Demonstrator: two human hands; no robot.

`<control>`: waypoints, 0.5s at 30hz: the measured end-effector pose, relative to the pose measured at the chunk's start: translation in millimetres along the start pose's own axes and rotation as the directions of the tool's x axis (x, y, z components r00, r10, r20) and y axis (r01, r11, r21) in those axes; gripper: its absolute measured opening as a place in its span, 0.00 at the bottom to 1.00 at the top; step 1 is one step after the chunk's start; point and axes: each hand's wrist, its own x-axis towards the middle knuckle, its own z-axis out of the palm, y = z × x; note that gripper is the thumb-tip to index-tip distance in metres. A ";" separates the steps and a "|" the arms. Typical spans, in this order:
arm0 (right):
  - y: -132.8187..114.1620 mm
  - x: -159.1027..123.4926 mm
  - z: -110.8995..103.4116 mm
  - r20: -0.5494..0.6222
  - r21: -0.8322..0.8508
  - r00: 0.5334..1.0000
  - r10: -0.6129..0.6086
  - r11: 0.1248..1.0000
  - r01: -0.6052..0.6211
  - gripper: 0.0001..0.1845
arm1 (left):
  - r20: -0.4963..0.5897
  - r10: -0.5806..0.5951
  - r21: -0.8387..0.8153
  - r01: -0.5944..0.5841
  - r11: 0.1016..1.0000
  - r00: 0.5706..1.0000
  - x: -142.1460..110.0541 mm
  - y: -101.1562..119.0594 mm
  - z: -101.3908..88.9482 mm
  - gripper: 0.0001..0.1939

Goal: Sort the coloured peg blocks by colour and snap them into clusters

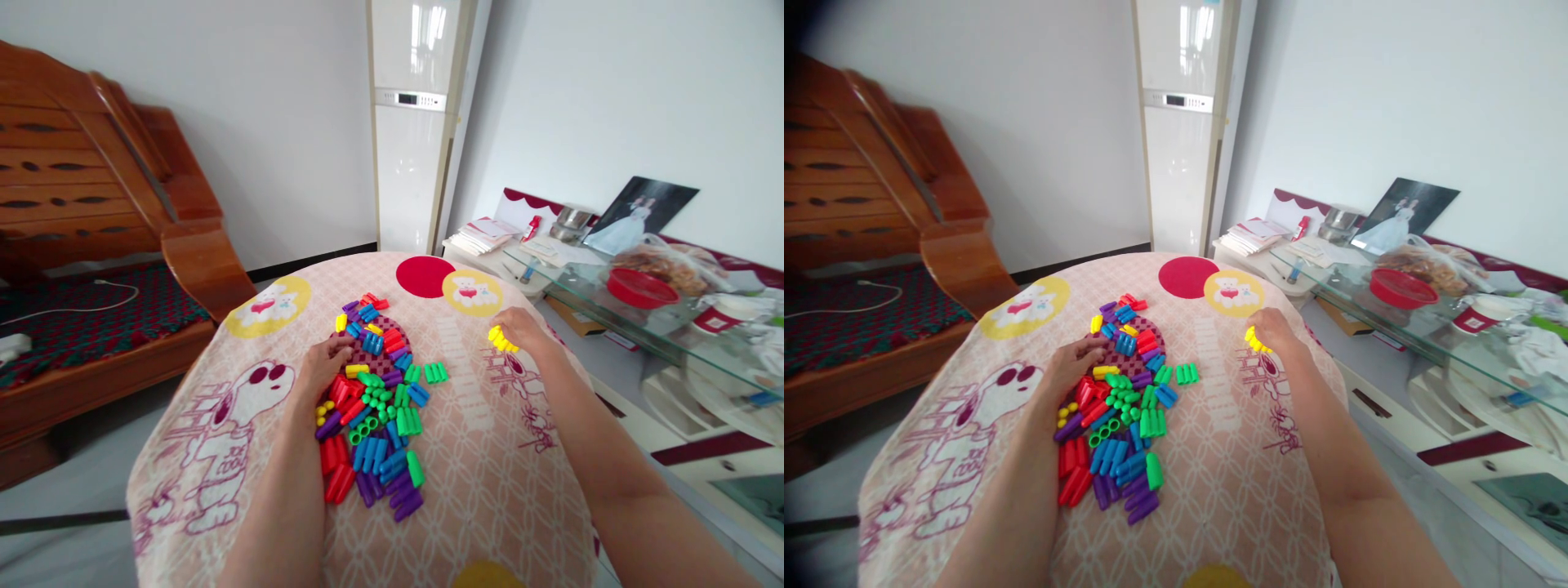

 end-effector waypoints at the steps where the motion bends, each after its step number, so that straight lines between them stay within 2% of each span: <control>1: -1.6 -0.4 -1.9 0.011 -0.011 1.000 0.005 1.000 -0.005 0.20 | -0.002 0.001 0.003 -0.001 1.000 1.000 0.1 -0.1 -0.1 0.22; 5: -18.0 -1.3 -8.9 -0.077 0.002 0.997 0.007 1.000 -0.007 0.24 | -0.007 -0.023 -0.074 0.023 0.997 1.000 0.1 -0.8 2.7 0.20; 8: -46.8 -1.0 -10.4 -0.187 0.074 0.979 -0.078 0.993 0.093 0.23 | -0.016 -0.109 -0.244 0.102 0.965 0.994 -0.5 0.3 6.5 0.17; 11: -93.5 -1.8 -9.6 -0.270 0.196 0.944 -0.190 0.949 0.247 0.19 | -0.057 -0.217 -0.419 0.174 0.891 0.974 -0.2 2.1 8.6 0.15; 15: -174.3 -4.5 -11.3 -0.308 0.341 0.872 -0.381 0.811 0.475 0.13 | -0.114 -0.293 -0.575 0.178 0.799 0.949 0.8 2.1 7.6 0.14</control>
